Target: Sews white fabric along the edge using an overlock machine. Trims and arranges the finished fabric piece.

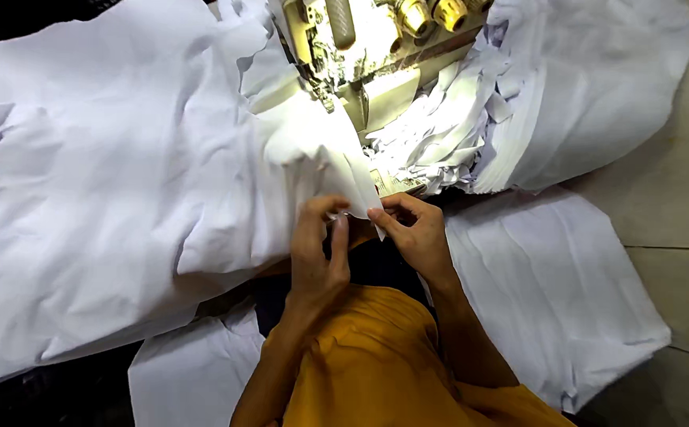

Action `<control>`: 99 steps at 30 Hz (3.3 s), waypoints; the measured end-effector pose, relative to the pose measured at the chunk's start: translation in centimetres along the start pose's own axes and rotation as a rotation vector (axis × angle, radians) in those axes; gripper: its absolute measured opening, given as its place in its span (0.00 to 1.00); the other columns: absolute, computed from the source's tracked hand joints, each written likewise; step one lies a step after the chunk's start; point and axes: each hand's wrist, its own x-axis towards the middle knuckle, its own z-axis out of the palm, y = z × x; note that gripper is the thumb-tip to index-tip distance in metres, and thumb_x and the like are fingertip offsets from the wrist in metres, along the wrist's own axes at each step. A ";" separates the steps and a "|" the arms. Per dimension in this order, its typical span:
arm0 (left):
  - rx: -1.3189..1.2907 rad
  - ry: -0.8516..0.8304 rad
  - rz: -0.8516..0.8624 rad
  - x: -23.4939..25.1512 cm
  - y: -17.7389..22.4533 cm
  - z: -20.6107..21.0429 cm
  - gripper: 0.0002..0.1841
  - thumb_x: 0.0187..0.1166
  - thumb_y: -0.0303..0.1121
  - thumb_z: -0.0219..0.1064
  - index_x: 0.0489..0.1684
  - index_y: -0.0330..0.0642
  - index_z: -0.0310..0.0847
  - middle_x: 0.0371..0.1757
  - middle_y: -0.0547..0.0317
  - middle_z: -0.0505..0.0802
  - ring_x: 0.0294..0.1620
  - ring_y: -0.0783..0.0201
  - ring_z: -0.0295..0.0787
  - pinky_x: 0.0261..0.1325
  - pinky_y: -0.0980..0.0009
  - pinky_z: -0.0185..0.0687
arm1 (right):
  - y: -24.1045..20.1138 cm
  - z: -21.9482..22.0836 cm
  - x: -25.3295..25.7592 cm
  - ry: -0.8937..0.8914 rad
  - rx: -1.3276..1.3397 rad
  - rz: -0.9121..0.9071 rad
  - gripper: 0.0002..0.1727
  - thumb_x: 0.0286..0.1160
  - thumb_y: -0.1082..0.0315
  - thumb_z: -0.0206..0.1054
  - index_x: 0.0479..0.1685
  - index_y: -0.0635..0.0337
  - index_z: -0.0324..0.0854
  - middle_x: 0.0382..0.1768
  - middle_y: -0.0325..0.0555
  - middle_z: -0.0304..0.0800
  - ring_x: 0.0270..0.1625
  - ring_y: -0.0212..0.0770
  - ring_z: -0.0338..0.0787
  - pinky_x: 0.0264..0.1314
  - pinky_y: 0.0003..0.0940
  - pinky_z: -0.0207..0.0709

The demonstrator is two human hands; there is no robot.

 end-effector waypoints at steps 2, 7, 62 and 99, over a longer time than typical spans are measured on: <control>-0.411 -0.244 -0.301 -3.3 -0.7 1.6 0.19 0.93 0.40 0.52 0.67 0.34 0.76 0.59 0.51 0.91 0.54 0.60 0.91 0.56 0.62 0.89 | -0.3 -0.5 -0.3 -0.040 0.077 0.038 0.06 0.73 0.66 0.76 0.43 0.57 0.90 0.30 0.36 0.92 0.28 0.28 0.88 0.31 0.21 0.83; -1.050 -0.266 -0.567 -3.6 -1.7 3.6 0.28 0.84 0.56 0.63 0.64 0.38 0.79 0.58 0.53 0.92 0.56 0.61 0.92 0.61 0.63 0.88 | -0.8 -1.3 -0.9 -0.102 0.287 0.104 0.06 0.73 0.69 0.75 0.43 0.62 0.89 0.29 0.42 0.91 0.28 0.32 0.89 0.31 0.24 0.86; -0.684 0.176 -0.583 -0.8 -0.6 4.1 0.07 0.70 0.26 0.78 0.40 0.34 0.90 0.36 0.51 0.97 0.38 0.62 0.96 0.49 0.64 0.94 | -0.5 -0.7 -1.8 0.003 0.066 0.070 0.15 0.82 0.62 0.68 0.62 0.56 0.85 0.43 0.37 0.95 0.42 0.31 0.93 0.43 0.26 0.87; 0.828 -0.081 0.204 1.9 -4.0 -5.9 0.58 0.52 0.36 0.73 0.96 0.40 0.46 0.95 0.49 0.58 0.96 0.49 0.48 0.92 0.41 0.48 | 1.2 2.3 0.0 0.167 0.275 -0.232 0.08 0.72 0.71 0.76 0.45 0.65 0.90 0.41 0.39 0.95 0.40 0.28 0.93 0.47 0.22 0.90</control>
